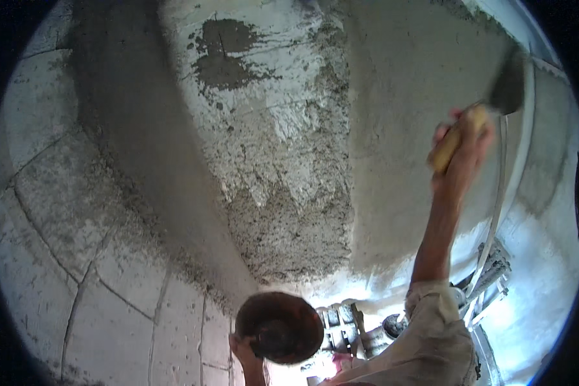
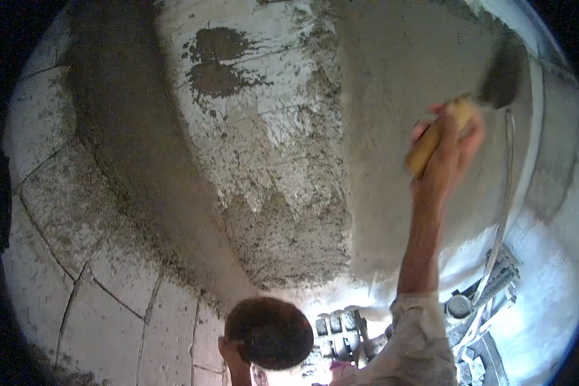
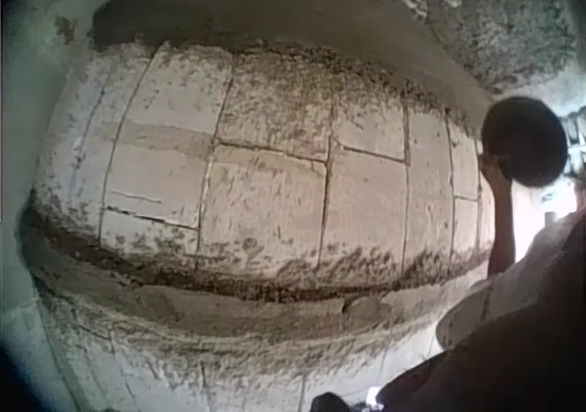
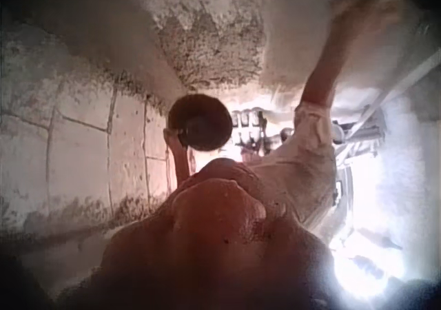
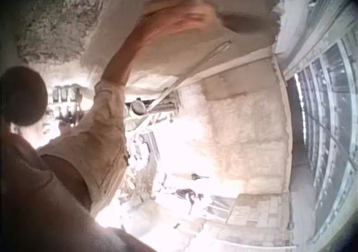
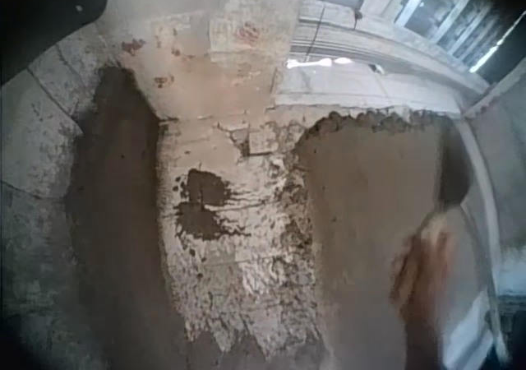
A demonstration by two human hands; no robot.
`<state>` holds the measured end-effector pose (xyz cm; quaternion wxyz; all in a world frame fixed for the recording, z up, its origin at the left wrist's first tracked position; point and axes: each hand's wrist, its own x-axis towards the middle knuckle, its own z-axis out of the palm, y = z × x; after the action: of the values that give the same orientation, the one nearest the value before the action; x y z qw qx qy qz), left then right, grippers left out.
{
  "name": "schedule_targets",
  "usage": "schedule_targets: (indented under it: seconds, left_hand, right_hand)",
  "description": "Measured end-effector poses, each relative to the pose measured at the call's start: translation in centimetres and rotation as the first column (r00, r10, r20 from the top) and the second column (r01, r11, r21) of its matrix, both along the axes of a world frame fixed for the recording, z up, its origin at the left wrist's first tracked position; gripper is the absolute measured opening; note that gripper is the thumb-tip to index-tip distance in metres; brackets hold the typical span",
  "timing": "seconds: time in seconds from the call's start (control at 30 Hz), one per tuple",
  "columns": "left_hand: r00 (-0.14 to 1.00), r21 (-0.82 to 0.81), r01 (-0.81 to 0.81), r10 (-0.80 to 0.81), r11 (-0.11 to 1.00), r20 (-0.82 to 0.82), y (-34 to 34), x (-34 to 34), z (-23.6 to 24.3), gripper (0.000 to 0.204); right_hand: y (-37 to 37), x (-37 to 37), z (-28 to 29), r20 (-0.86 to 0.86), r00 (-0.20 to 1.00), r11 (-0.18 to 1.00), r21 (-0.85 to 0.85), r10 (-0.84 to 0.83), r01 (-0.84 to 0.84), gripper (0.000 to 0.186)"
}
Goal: The person applies mortar onto a ceiling using a trowel while holding a bowl. The person then pours water into a bucket of mortar, mixes it with a trowel, and resumes applying the mortar to the ceiling.
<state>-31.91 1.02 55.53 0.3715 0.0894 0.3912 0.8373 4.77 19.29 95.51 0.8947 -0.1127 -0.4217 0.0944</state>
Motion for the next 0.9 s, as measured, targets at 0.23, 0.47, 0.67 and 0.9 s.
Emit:
schedule_targets:
  seconds: [0.23,0.47,0.67,0.9]
  left_hand:
    - [0.893,-0.405,-0.172,-0.032,0.898,-0.448,-4.4,-1.1,-3.2,0.015]
    - [0.865,-0.376,-0.302,0.086,0.876,-0.494,-4.0,-1.8,-4.7,0.021]
    - [0.858,-0.385,-0.443,0.257,0.810,-0.445,-4.0,0.1,-6.1,0.033]
    - [0.942,-0.192,-0.320,0.290,0.928,-0.169,-10.3,5.4,-6.1,0.026]
  right_hand:
    - [10.0,6.6,13.2,-0.199,0.485,0.452,0.191,-0.852,0.871,0.065]
    - [26.0,-14.5,10.4,0.162,0.408,0.424,0.075,-0.898,0.903,0.054]
    - [9.7,-34.8,-19.8,0.913,0.389,0.983,-0.057,0.122,-0.175,0.047]
    - [-4.1,-18.5,-46.5,0.577,0.019,0.576,-0.812,0.817,-0.097,0.039]
